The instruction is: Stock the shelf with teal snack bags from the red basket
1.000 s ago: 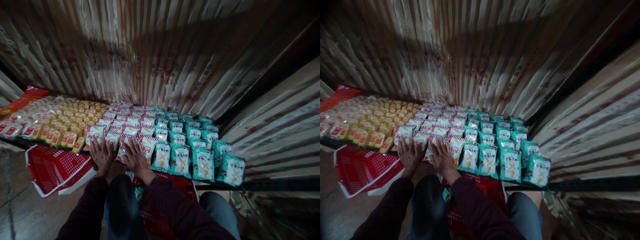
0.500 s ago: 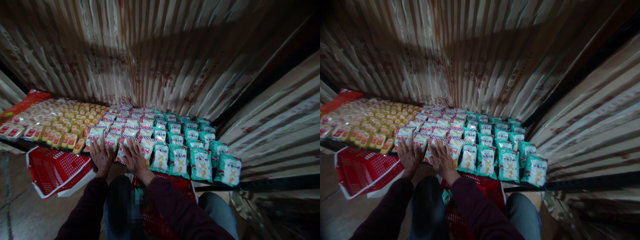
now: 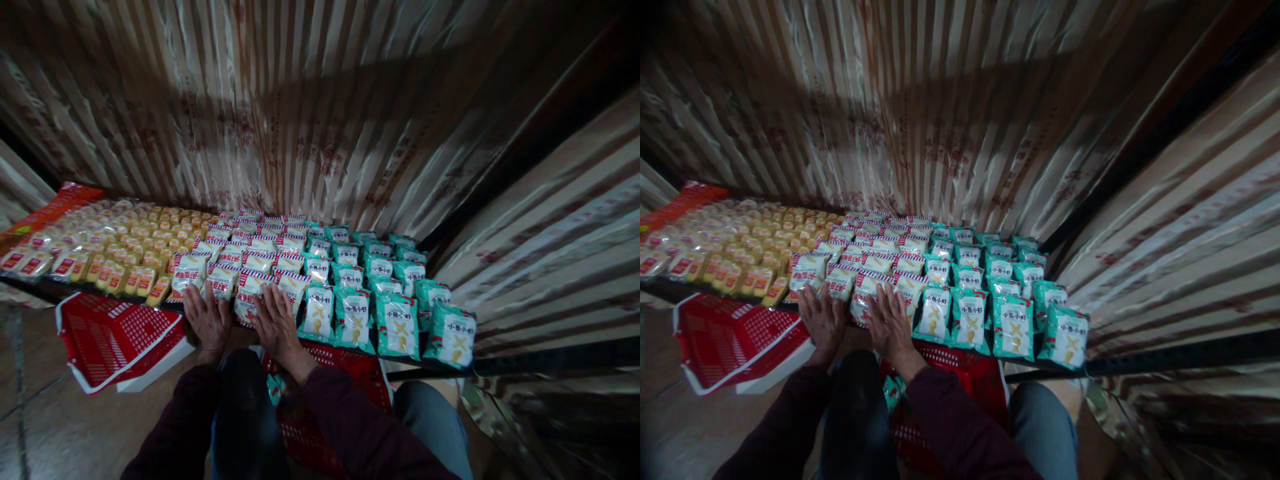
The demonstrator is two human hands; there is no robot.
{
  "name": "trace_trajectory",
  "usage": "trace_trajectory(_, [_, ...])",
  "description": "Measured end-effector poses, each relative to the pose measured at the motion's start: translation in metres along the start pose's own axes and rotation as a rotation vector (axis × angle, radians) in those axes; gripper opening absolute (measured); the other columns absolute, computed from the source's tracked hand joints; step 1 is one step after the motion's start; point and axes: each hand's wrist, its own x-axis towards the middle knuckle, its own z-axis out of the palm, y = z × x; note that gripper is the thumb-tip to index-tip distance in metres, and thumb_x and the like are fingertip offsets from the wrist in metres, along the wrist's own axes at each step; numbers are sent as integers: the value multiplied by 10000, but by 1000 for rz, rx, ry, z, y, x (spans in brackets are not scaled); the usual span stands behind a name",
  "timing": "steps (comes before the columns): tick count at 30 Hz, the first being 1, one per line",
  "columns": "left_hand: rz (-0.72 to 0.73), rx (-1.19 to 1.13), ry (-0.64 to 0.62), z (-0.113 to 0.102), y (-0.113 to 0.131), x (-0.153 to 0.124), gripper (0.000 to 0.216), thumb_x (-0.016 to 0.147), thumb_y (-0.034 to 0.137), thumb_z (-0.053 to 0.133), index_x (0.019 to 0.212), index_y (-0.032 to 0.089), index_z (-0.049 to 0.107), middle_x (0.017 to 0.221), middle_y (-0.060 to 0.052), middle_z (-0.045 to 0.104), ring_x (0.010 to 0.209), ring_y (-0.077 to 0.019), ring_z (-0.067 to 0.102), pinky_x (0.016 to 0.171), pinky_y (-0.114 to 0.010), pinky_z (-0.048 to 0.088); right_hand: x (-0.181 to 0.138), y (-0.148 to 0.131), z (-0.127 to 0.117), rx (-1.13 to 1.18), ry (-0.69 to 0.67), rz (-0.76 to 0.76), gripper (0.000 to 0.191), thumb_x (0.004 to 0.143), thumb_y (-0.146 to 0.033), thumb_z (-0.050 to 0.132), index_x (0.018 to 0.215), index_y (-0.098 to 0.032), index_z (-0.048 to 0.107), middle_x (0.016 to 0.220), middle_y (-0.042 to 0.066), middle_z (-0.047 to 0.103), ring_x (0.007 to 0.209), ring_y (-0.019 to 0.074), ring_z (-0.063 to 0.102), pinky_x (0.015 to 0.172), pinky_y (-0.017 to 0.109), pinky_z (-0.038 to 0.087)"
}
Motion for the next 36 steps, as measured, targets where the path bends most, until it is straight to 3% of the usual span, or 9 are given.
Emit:
trace_trajectory(7, [-126,49,28,5,-8,12,582,945,410,372,1427,83,389,1572,-237,104,1455,-400,29,1117,-633,192,-19,7,0,-25,35,100,559,903,-267,562,1435,-251,391,1589,102,188,1474,330,33,1116,582,258])
trace_trajectory(16, [-123,74,-22,10,-9,52,586,926,397,399,1423,86,398,1519,-262,261,1430,-424,146,1092,-636,222,-13,4,4,-35,22,146,581,898,-306,569,1443,-244,378,1589,109,186,1469,355,30,1106,624,227])
trace_trajectory(22, [-69,91,-40,16,-6,51,546,911,380,417,1368,86,471,1503,-235,314,1438,-406,123,1106,-613,207,-10,6,9,-32,-5,158,566,910,-315,543,1443,-220,378,1567,112,256,1470,340,53,1113,624,205])
trace_trajectory(36, [-42,114,-67,18,-8,47,556,940,377,369,1423,105,406,1532,-228,257,1446,-415,73,1098,-634,198,-9,9,19,-11,-21,189,567,915,-317,517,1453,-223,363,1567,99,262,1472,322,70,1126,600,175])
